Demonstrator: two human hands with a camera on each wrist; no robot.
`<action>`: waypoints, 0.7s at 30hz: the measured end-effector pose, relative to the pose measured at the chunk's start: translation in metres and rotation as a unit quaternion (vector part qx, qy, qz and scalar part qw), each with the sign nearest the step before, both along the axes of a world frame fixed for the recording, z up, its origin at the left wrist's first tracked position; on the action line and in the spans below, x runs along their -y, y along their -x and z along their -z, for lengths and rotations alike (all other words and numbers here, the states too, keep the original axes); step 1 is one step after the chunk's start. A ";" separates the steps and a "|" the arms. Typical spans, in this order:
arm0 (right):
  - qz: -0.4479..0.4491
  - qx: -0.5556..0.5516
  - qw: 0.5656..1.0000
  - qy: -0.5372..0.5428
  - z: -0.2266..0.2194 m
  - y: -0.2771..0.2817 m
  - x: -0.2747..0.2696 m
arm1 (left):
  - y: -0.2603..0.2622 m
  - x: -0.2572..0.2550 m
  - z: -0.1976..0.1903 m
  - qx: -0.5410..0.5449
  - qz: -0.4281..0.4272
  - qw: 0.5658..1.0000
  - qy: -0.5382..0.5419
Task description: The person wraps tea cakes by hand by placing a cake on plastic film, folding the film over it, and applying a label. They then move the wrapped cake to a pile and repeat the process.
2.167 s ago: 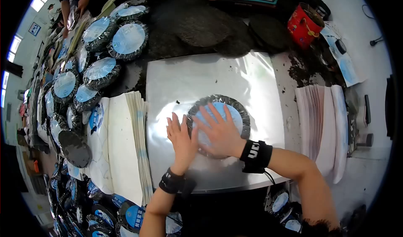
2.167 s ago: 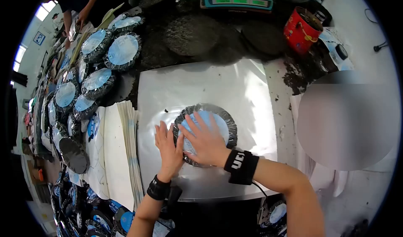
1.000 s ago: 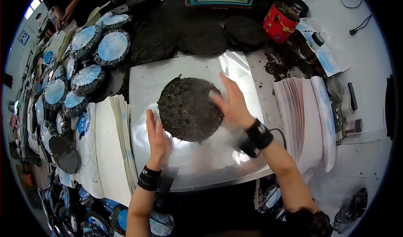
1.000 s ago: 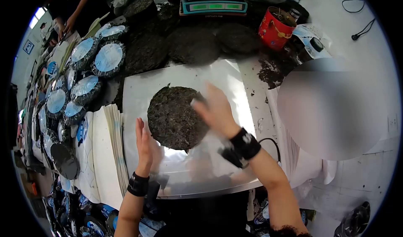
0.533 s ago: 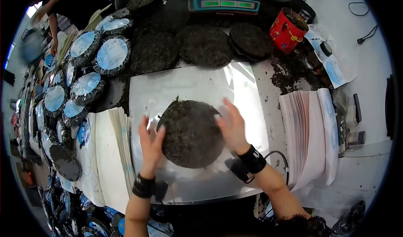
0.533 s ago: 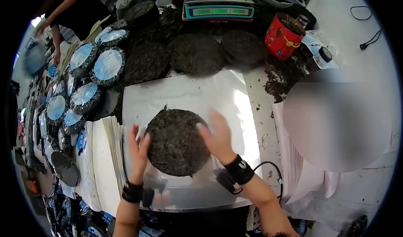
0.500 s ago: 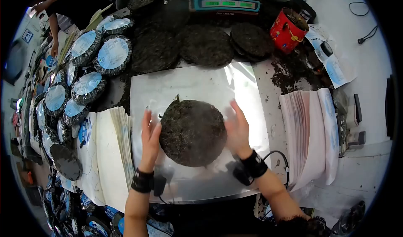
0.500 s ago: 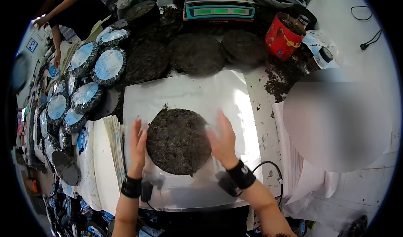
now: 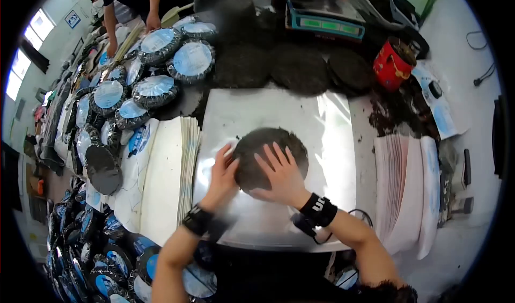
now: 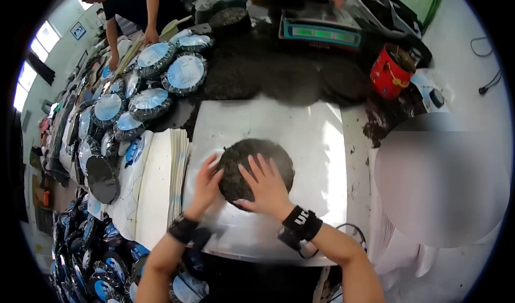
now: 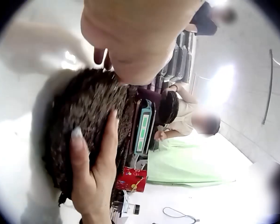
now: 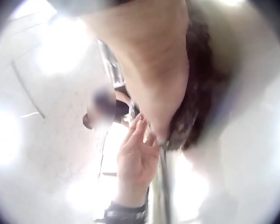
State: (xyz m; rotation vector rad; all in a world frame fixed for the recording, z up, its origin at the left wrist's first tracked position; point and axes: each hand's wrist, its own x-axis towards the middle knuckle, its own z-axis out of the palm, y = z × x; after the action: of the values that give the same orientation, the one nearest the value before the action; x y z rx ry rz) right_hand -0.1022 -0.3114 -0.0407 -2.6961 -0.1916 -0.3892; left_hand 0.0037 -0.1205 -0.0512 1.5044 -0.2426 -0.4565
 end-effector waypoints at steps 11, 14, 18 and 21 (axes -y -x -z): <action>0.004 -0.023 0.999 0.043 0.006 0.004 0.000 | 0.011 -0.150 -0.018 0.404 0.469 0.749 -0.237; 0.009 -0.038 0.998 0.047 0.004 0.004 -0.002 | 0.025 -0.118 -0.071 0.538 0.434 0.660 -0.294; 0.011 -0.031 0.999 0.039 0.006 0.005 -0.001 | 0.043 -0.067 -0.089 0.585 0.012 0.795 -0.157; -0.027 -0.061 0.993 -0.095 0.007 0.003 0.016 | 0.064 0.001 -0.028 0.466 0.117 0.826 -0.293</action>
State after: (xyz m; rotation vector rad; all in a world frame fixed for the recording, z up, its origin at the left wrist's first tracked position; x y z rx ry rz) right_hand -0.1055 -0.3275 -0.0481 -2.5123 -0.1819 -0.2151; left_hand -0.0600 -0.1216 -0.0229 2.2383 -1.1533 0.0838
